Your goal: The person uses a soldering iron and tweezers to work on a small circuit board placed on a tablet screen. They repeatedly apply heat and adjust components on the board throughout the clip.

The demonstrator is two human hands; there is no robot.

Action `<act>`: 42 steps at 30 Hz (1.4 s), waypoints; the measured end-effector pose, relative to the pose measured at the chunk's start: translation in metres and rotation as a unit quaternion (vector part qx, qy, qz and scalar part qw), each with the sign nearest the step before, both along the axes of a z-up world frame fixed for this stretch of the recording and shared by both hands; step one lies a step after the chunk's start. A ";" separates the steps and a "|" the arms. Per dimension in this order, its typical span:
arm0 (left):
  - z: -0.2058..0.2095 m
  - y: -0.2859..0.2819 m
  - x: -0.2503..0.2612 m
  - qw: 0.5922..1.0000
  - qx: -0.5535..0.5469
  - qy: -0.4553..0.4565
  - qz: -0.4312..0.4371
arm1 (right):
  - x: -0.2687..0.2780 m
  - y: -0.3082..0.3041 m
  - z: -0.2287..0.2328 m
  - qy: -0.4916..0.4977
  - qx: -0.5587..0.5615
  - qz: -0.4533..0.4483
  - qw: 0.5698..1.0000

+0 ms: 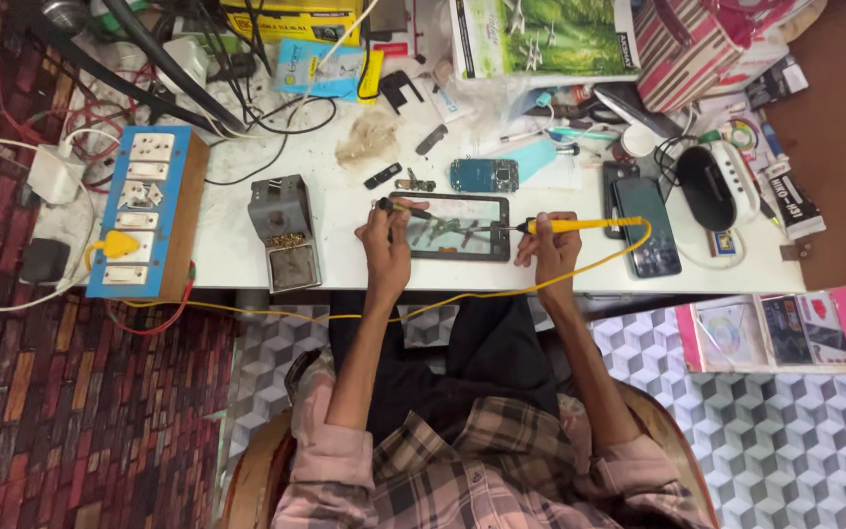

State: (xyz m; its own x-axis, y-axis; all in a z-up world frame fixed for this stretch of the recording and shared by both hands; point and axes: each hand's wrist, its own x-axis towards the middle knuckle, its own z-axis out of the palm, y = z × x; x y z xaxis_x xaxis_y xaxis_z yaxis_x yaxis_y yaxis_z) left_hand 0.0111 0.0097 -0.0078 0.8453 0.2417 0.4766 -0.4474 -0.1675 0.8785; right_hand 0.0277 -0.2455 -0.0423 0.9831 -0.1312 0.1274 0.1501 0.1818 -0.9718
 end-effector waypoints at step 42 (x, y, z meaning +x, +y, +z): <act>-0.015 -0.003 0.006 0.991 0.054 0.085 0.090 | 0.003 -0.006 -0.002 0.037 0.079 -0.048 0.995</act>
State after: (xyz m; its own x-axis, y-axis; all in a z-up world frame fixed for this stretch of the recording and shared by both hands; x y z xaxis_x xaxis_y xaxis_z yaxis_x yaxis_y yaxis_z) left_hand 0.0170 0.0071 -0.0229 0.8636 0.3515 0.3616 -0.2482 -0.3281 0.9115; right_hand 0.0303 -0.2516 -0.0448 0.9711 -0.2374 0.0261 0.1037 0.3205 -0.9416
